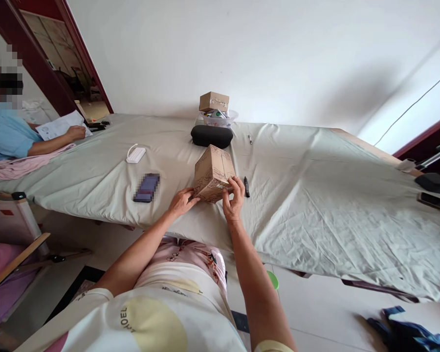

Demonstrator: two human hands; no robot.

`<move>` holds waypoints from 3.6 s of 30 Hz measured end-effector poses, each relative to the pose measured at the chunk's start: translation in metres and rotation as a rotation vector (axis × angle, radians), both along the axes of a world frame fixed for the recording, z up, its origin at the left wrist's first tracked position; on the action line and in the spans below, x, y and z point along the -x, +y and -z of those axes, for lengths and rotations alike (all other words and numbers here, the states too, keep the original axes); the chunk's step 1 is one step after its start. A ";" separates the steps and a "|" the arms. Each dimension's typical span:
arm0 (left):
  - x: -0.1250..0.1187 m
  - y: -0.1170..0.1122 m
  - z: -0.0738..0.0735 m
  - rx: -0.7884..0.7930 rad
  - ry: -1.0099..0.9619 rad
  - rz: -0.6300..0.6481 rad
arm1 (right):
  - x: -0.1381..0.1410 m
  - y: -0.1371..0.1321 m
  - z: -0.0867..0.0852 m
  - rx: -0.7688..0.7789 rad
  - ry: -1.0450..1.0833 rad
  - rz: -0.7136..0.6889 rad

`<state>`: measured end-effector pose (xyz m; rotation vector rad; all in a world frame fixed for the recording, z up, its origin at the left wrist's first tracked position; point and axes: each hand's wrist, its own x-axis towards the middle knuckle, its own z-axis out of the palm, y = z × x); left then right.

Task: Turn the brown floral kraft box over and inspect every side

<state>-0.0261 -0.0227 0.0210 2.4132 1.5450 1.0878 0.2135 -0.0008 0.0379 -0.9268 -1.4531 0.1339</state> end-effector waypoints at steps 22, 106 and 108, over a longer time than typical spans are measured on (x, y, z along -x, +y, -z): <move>0.006 0.006 0.011 0.016 -0.471 -0.237 | 0.002 0.000 0.005 0.516 -0.208 -0.161; 0.014 0.004 0.004 -0.051 -0.518 0.000 | 0.001 -0.001 0.012 0.119 -0.067 -0.124; 0.014 0.004 0.003 -0.048 -0.514 -0.005 | 0.001 -0.002 0.011 0.107 -0.088 -0.128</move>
